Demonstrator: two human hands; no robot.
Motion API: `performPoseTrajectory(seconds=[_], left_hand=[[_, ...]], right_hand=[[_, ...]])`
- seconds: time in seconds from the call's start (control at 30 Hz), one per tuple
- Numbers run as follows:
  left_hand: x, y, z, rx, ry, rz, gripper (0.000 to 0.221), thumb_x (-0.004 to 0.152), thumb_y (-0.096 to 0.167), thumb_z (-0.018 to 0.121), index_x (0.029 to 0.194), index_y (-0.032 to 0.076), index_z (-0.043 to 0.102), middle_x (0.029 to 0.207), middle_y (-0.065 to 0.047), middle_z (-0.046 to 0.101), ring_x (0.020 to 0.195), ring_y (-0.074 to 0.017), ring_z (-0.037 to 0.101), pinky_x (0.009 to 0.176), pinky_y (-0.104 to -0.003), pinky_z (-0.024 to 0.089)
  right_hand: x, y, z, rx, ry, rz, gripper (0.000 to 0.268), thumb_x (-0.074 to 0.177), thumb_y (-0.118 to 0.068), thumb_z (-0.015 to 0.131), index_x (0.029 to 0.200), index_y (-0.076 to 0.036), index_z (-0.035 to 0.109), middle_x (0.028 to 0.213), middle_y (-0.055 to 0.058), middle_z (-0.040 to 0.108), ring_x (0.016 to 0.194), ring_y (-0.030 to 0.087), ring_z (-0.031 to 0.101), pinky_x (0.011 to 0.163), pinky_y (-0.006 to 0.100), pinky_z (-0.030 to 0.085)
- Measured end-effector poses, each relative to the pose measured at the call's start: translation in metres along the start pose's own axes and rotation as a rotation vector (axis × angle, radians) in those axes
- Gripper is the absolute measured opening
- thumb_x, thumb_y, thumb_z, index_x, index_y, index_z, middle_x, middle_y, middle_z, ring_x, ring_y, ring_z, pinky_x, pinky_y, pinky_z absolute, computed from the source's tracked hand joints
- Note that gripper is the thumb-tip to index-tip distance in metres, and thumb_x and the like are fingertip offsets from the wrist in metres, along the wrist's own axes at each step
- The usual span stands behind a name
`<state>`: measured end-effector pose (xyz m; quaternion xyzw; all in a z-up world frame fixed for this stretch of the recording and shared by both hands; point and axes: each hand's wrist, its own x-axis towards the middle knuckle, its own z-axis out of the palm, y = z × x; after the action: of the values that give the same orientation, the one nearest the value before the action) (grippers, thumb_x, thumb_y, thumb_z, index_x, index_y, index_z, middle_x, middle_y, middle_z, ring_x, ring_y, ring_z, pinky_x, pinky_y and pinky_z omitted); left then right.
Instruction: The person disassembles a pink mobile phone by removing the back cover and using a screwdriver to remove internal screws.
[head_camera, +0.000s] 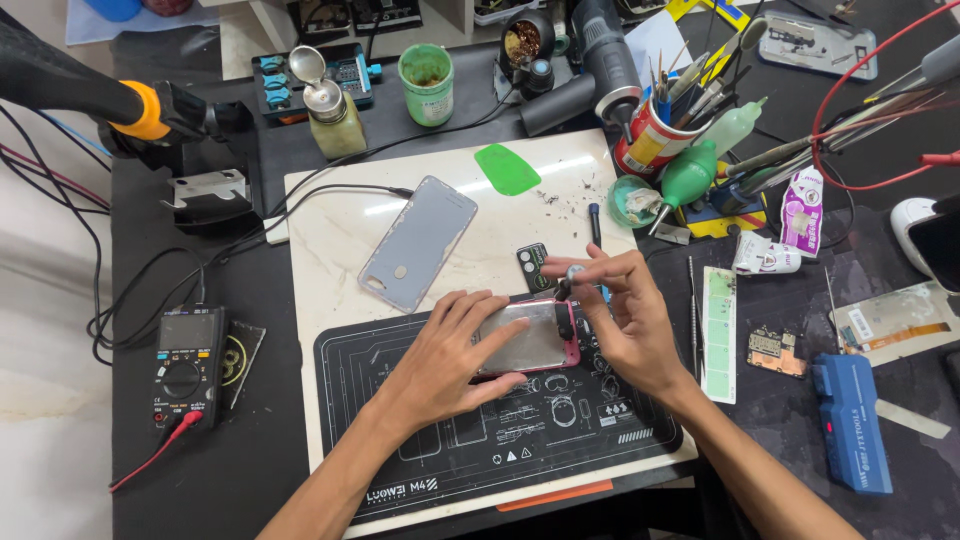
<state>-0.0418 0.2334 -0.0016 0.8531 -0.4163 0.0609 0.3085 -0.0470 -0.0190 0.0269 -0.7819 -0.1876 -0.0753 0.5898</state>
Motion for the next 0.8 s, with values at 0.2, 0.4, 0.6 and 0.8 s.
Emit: performPoseTrajectory(seconds=[0.2,0.4,0.6,0.8], left_hand=[[0.000,-0.001,0.002,-0.003,0.036,0.017,0.061,0.085,0.044,0.078,0.133,0.010,0.063,0.135,-0.020,0.057,0.132,-0.0383,0.050,0.116,-0.053,0.036],[0.000,-0.002,-0.001,-0.054,0.107,0.016,0.056,0.085,0.038,0.080,0.129,0.006,0.065,0.128,-0.019,0.060,0.125,-0.0365,0.055,0.111,-0.051,0.043],[0.001,-0.004,-0.001,-0.069,0.195,-0.004,0.043,0.087,0.028,0.081,0.120,0.004,0.068,0.121,-0.016,0.064,0.116,-0.0327,0.061,0.102,-0.047,0.049],[0.002,-0.003,-0.003,-0.048,0.252,0.027,0.038,0.087,0.022,0.080,0.118,0.003,0.070,0.115,-0.013,0.066,0.108,-0.0287,0.063,0.098,-0.045,0.050]], right_hand=[[0.006,-0.002,0.002,0.088,0.065,-0.031,0.028,0.099,0.011,0.059,0.120,-0.004,0.048,0.120,0.016,0.059,0.118,0.024,0.067,0.100,0.033,0.059],[0.005,-0.017,0.000,0.256,0.154,0.041,0.031,0.103,0.008,0.053,0.127,-0.007,0.040,0.121,0.018,0.065,0.121,0.030,0.070,0.103,0.038,0.062],[0.001,-0.021,0.008,0.311,0.206,0.036,0.032,0.105,0.008,0.054,0.128,-0.008,0.037,0.122,0.019,0.064,0.122,0.032,0.069,0.105,0.040,0.058],[-0.002,-0.025,0.015,0.389,0.233,0.120,0.030,0.104,0.005,0.055,0.125,-0.008,0.038,0.117,0.018,0.066,0.116,0.032,0.071,0.096,0.041,0.063]])
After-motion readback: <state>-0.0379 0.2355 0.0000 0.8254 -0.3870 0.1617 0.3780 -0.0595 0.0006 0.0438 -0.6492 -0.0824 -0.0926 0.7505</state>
